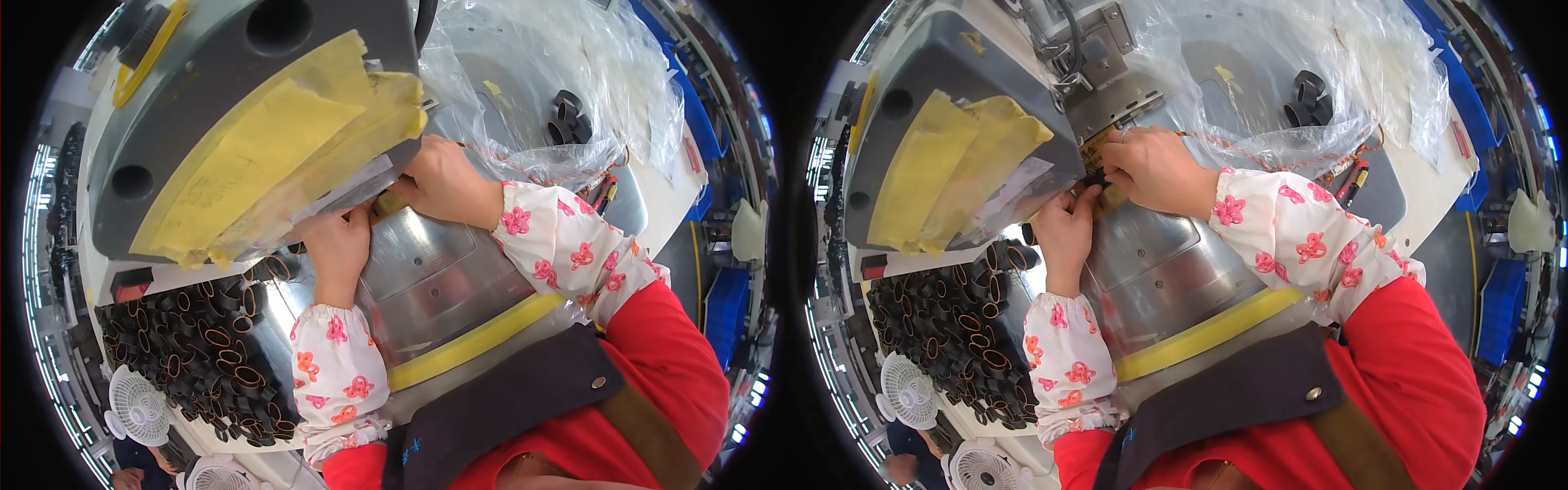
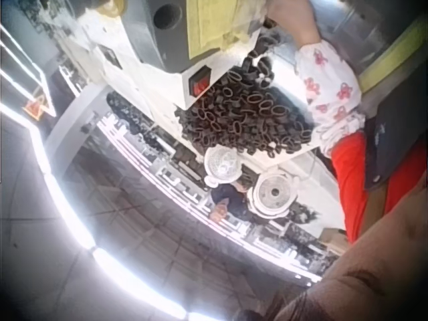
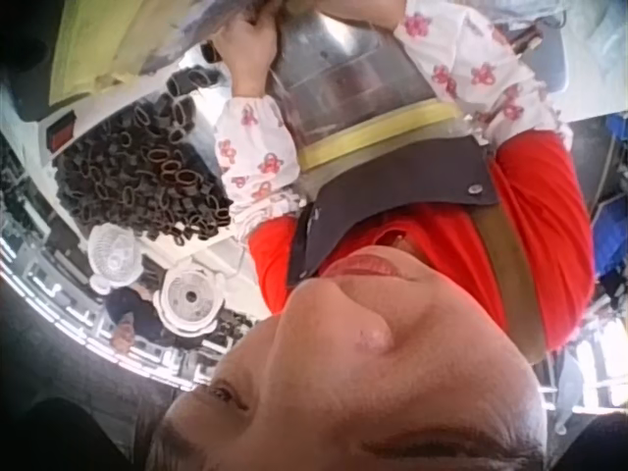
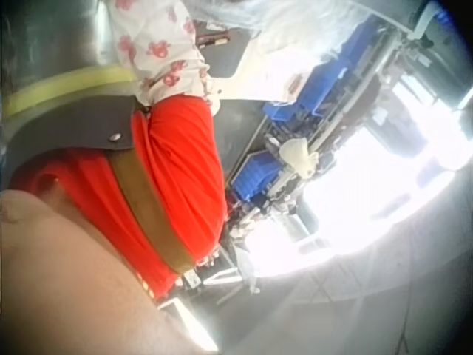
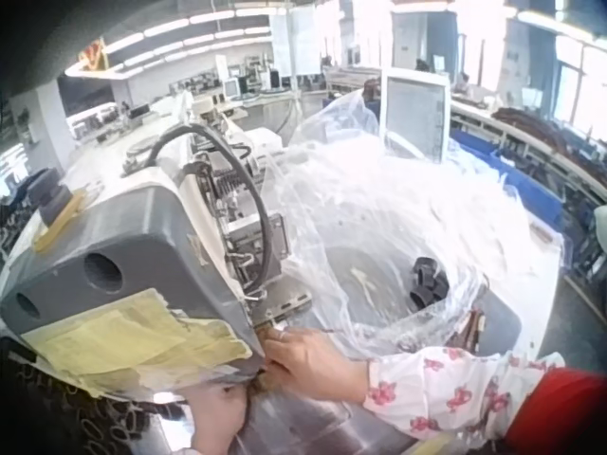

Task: The person repeatedly picks up small straps and sews them using a sewing machine.

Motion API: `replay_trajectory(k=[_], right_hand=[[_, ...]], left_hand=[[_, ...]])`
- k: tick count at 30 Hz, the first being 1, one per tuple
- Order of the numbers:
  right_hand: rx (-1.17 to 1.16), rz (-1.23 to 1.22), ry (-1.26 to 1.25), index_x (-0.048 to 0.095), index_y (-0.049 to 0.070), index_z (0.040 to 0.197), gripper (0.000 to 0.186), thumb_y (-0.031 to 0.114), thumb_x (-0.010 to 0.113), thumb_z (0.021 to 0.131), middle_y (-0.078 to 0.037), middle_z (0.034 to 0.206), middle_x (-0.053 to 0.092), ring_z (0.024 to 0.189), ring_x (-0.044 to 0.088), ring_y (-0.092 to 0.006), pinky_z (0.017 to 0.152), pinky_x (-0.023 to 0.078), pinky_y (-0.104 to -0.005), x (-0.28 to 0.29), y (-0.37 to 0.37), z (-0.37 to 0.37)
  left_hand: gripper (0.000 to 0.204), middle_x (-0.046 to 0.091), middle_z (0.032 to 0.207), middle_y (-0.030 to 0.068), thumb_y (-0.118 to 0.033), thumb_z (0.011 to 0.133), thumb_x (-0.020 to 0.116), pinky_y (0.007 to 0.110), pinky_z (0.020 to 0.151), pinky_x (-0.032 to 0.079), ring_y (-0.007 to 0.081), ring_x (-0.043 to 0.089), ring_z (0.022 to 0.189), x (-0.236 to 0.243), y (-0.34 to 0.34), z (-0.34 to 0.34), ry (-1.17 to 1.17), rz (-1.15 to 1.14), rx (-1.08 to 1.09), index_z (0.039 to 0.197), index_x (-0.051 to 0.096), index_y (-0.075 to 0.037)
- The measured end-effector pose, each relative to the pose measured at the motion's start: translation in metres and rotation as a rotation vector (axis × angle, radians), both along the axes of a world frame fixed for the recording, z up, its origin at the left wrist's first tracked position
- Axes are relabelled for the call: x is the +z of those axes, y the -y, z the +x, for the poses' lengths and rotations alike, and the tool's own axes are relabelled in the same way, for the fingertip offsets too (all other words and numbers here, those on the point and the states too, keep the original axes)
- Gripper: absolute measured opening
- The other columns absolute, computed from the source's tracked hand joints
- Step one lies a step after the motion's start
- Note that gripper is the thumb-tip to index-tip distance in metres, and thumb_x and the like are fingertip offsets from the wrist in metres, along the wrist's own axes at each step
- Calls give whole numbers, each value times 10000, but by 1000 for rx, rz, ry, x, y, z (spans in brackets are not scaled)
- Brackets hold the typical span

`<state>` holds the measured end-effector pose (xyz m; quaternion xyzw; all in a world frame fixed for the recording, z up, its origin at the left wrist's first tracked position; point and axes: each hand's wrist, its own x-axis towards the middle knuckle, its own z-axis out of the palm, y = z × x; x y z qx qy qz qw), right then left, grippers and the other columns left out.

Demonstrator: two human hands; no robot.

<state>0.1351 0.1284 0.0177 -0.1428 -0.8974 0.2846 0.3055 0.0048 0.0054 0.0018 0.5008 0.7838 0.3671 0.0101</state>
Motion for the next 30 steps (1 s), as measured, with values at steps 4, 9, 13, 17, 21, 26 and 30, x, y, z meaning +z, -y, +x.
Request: replay_trajectory(k=[4,9,13,17,21,26,30], right_hand=[[-6,23,-5,590,33,844,205,15,608,641,-152,773,593,720,560,-356,625,441,-426,-2,-3,0],[-44,81,-70,554,75,646,51,96,585,681,-68,693,568,663,568,-270,591,420,-400,-11,0,-8],[-43,85,-53,553,79,649,50,100,582,684,-68,690,569,667,572,-262,596,416,-390,-4,1,-7],[-10,19,87,594,50,734,80,95,616,672,-88,720,571,711,556,-290,627,408,-383,0,-1,1],[-16,71,-25,548,80,648,49,96,582,679,-58,652,558,652,573,-257,592,416,-384,-6,1,-7],[-33,78,16,591,52,682,52,92,621,668,-77,718,574,692,549,-270,622,398,-380,-3,2,-3],[-35,88,-20,562,63,684,78,105,627,676,-68,743,553,705,548,-262,617,390,-376,-3,2,-1]], left_hand=[[385,536,525,111,-282,746,699,324,499,392,203,471,460,-4,-2,0,-32,-5,7,557,543,15],[256,529,523,101,-257,760,683,299,503,389,165,465,461,0,0,0,111,-57,-6,768,637,-5],[255,527,523,92,-239,768,675,285,504,384,144,457,462,8,2,-1,68,-96,-21,859,641,-4],[250,523,526,77,-224,773,670,274,502,381,128,446,463,8,-1,2,85,-172,4,849,634,12],[240,520,527,60,-217,778,667,263,493,366,106,432,470,8,2,0,165,-141,23,848,622,9],[236,515,527,53,-210,776,673,262,484,351,98,416,471,6,-2,-1,127,-133,5,845,613,7],[239,485,515,60,-215,770,681,288,469,337,132,397,454,5,-4,0,29,-114,-16,803,599,7]])
